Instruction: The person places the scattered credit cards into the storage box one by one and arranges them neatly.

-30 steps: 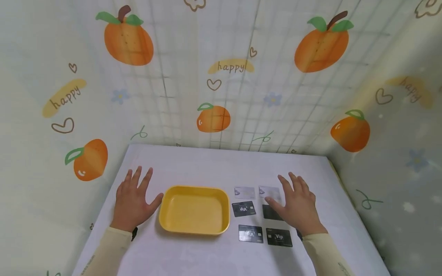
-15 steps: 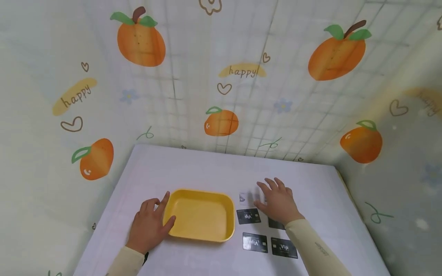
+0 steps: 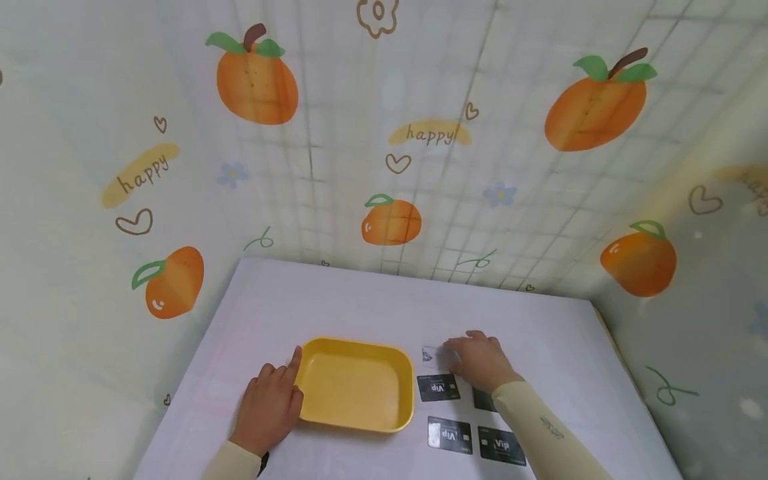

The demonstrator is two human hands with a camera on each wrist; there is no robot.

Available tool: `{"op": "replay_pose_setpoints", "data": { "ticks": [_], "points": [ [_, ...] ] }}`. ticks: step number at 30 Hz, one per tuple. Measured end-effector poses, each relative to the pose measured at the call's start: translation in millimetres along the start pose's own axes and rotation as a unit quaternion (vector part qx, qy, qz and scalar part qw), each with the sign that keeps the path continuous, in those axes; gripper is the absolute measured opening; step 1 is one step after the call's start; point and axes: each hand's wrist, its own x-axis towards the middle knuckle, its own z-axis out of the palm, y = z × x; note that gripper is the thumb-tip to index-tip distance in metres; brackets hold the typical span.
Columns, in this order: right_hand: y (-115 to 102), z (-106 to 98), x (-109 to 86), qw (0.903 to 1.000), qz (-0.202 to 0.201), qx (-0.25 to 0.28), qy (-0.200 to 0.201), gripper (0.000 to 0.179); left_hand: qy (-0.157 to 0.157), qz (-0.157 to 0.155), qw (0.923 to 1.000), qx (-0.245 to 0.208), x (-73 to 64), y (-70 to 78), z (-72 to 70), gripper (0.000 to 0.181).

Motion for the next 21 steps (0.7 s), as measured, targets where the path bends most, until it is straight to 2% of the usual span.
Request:
{"op": "replay_pose_setpoints", "data": {
  "ticks": [3,7,9,13,17,21],
  "points": [
    [-0.4,0.8,1.0,0.9999,0.003,-0.005,-0.008,0.036,0.001,-0.003,1.0000,-0.005,1.7,1.4,-3.6,0.069],
    [0.6,2.1,2.7,0.9999,0.005,-0.006,-0.015,0.034,0.018,0.003,0.9996,-0.020,3.1,0.7,-3.0,0.063],
    [1.0,2.3,2.9,0.9999,0.005,-0.004,-0.016,0.034,0.022,-0.004,0.9993,-0.030,3.7,1.9,-1.8,0.058],
    [0.8,3.5,3.8,0.9999,0.004,0.004,-0.015,0.035,0.014,-0.046,0.9979,-0.043,6.5,6.4,0.6,0.052],
    [1.4,6.4,6.9,0.9997,0.006,0.019,-0.014,0.034,-0.013,-0.099,0.9939,-0.047,8.1,10.8,1.2,0.055],
    [3.8,6.9,11.9,0.9993,0.014,0.029,-0.017,0.033,-0.030,-0.120,0.9906,-0.058,8.5,12.7,1.7,0.059]
  ]
}}
